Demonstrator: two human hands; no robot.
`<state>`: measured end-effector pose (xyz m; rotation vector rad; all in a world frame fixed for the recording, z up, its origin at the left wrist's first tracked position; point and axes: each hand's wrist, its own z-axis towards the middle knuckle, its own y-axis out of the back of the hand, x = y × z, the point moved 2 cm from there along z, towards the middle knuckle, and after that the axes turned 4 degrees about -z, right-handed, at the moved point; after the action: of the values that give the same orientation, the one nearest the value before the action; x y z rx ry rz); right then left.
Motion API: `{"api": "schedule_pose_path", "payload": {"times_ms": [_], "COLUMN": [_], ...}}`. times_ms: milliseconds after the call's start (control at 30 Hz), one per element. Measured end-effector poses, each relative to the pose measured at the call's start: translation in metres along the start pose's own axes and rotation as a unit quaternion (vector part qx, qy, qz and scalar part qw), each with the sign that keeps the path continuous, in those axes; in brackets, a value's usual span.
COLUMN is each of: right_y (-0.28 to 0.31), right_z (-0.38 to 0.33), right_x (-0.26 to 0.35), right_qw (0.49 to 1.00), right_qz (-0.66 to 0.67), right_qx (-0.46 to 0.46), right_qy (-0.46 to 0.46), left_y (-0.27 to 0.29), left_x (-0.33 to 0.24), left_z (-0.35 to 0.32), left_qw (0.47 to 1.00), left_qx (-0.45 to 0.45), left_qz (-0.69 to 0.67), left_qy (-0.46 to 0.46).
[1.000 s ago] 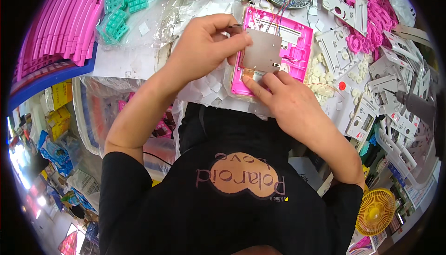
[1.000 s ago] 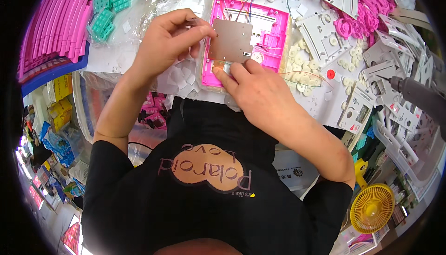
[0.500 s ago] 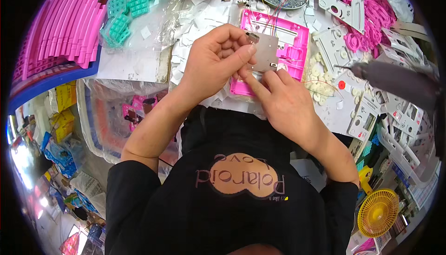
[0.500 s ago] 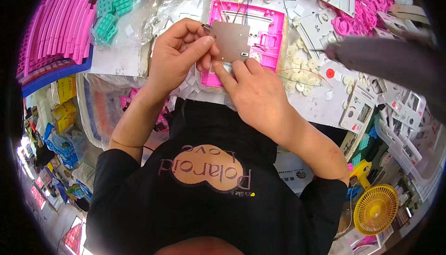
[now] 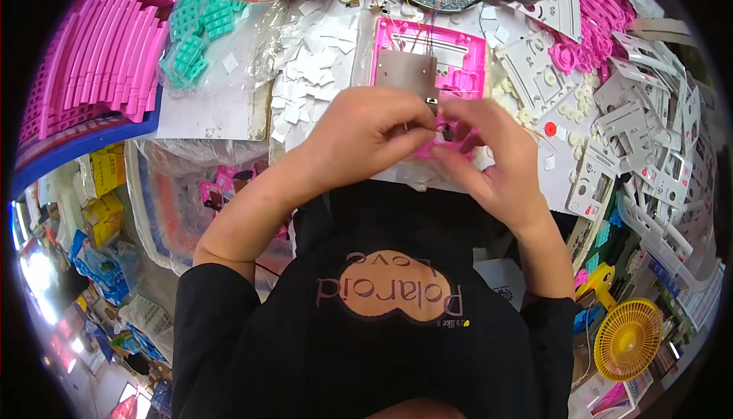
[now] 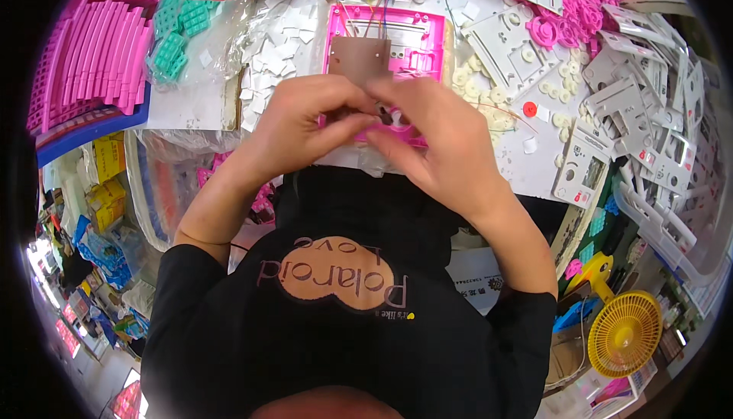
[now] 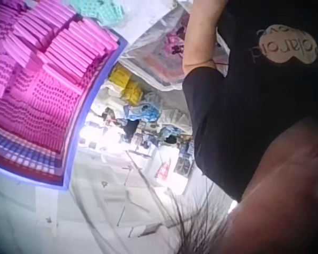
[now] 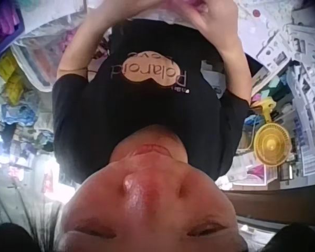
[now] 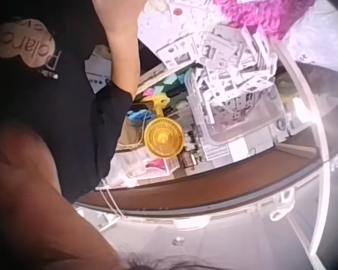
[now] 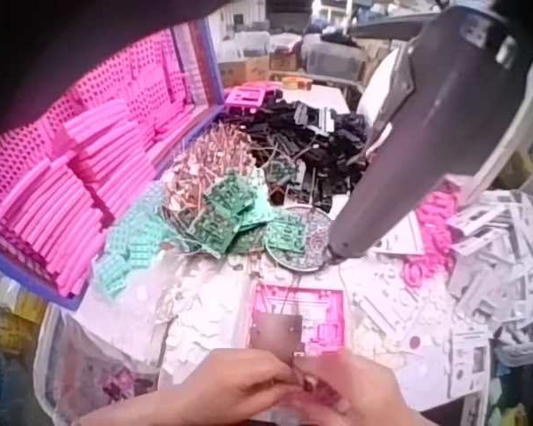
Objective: Assembling small electronic and plastic components into a toy frame using a glue gun.
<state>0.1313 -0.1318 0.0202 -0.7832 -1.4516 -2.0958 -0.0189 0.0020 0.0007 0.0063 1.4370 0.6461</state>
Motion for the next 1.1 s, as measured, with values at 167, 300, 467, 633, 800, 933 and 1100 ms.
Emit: {"api": "schedule_pose_path", "payload": {"times_ms": [167, 300, 467, 633, 800, 933, 1100], "right_y": [0.005, 0.008, 0.007, 0.02, 0.015, 0.013, 0.017], "right_z": [-0.014, -0.037, -0.043, -0.024, -0.02, -0.014, -0.014], "right_x": [-0.013, -0.026, -0.028, -0.02, -0.016, -0.022, -0.019], "right_qw": [0.982, 0.912, 0.968, 0.989, 0.975, 0.981, 0.967], "right_qz": [0.087, 0.221, 0.096, -0.061, -0.14, -0.111, -0.126], "right_qx": [-0.019, 0.041, 0.009, 0.079, 0.161, 0.15, 0.208], "right_qy": [-0.166, -0.343, -0.231, -0.105, -0.054, -0.055, -0.075], "left_y": [-0.004, 0.012, 0.009, 0.003, -0.01, -0.016, -0.009], "left_x": [-0.004, 0.009, 0.012, 0.011, 0.007, 0.017, 0.015], "left_z": [-0.005, -0.033, -0.043, -0.033, -0.01, -0.018, -0.037], "left_qw": [0.998, 0.963, 0.951, 0.959, 0.966, 0.967, 0.951], "left_qx": [-0.058, 0.022, 0.045, 0.025, 0.009, 0.019, 0.019], "left_qz": [-0.002, 0.235, 0.29, 0.258, 0.218, 0.2, 0.282], "left_qy": [-0.016, -0.128, -0.095, -0.112, -0.136, -0.155, -0.127]}}
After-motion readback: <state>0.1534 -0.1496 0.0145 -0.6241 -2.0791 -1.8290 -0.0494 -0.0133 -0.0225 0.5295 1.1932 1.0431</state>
